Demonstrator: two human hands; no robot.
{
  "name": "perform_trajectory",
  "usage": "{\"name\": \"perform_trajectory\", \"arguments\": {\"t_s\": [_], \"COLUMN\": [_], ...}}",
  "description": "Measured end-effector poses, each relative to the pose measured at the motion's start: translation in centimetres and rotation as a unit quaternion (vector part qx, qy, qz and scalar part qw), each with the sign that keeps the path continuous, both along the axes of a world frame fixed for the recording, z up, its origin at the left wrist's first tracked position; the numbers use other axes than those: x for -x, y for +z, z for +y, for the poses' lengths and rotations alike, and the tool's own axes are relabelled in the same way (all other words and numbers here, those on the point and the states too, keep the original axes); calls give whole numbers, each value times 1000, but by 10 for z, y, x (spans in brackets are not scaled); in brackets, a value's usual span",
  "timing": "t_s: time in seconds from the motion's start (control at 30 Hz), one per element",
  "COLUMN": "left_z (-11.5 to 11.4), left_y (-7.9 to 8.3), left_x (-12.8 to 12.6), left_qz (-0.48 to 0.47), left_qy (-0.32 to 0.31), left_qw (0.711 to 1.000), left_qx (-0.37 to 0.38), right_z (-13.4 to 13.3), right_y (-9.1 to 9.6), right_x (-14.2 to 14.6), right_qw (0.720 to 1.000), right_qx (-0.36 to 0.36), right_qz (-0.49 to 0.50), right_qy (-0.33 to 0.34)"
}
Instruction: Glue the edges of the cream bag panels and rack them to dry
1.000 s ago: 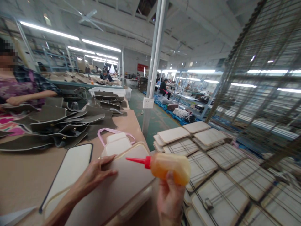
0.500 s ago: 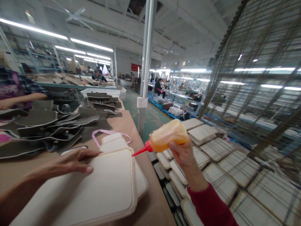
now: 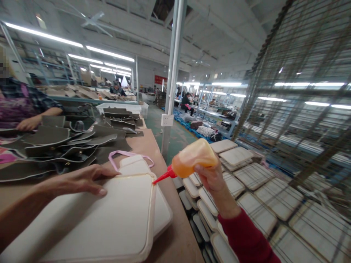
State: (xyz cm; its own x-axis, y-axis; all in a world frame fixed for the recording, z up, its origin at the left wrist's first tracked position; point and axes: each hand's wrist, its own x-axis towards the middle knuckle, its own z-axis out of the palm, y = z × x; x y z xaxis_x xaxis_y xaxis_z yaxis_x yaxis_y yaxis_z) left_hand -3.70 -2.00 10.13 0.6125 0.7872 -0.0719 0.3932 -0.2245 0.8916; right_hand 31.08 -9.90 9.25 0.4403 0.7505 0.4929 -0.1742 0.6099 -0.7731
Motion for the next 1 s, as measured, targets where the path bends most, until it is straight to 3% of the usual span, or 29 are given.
{"name": "perform_trajectory", "arguments": {"t_s": [0.1,0.23,0.6,0.93,1.0], "left_z": [5,16,22,23,25], "left_y": [1,-3,-2,1,0], "left_x": [2,9,11,11,13], "left_qz": [35,21,12,5,-38], "left_qy": [-158,-197,-173,-160,-122], "left_qw": [984,977,980,977,982], "left_qx": [75,84,98,140,142], "right_z": [-4,-10,-19,-23,-25], "right_y": [0,1,-1,-11,-10], "right_x": [1,4,11,1,2], "right_qw": [999,994,988,991,991], "right_qx": [-4,-16,-11,17,17], "right_qz": [-17,-51,-71,-63,-66], "right_qy": [29,96,139,115,118]}}
